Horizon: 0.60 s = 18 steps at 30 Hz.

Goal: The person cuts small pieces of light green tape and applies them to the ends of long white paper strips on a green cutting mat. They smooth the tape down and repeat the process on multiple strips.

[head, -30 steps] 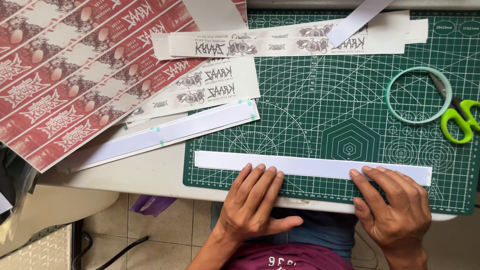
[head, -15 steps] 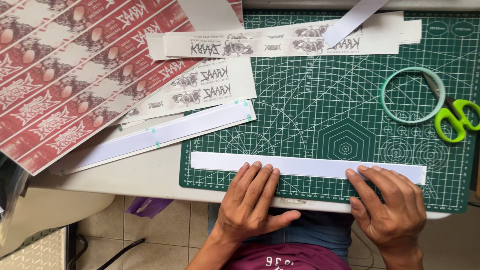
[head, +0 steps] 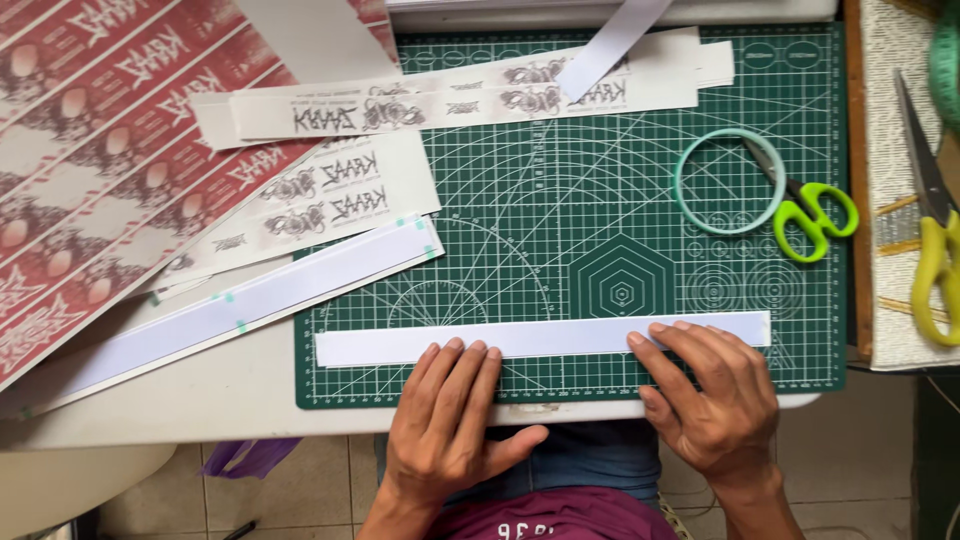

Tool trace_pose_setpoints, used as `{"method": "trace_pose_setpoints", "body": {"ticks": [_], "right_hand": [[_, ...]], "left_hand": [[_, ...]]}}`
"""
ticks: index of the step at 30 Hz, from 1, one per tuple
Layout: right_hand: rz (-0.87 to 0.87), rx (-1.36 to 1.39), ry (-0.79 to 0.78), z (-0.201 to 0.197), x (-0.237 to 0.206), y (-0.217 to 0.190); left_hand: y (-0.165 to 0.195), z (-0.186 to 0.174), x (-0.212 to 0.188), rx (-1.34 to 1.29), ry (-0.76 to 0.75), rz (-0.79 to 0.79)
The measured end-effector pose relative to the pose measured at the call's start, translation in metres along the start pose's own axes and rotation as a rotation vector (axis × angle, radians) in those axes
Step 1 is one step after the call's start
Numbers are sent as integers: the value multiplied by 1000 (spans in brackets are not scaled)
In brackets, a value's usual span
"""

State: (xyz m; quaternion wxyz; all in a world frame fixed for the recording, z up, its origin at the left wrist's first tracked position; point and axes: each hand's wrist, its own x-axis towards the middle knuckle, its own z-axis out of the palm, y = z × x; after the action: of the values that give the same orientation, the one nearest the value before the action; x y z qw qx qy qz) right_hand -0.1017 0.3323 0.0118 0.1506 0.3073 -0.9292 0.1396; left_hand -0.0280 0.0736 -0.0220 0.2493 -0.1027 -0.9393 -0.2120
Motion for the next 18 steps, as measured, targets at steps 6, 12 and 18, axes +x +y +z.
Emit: {"method": "trace_pose_setpoints", "body": {"ticks": [6,12,18], "right_hand": [[-15,0,10,-1,1,1],[-18,65,19,-7,-1,8],[100,-92,51,-15,-12,18]], "left_hand": [[1,0,2,10,10,10],[3,-2,6,-3,32,-6],[4,0,8,-12,27,-16]]}}
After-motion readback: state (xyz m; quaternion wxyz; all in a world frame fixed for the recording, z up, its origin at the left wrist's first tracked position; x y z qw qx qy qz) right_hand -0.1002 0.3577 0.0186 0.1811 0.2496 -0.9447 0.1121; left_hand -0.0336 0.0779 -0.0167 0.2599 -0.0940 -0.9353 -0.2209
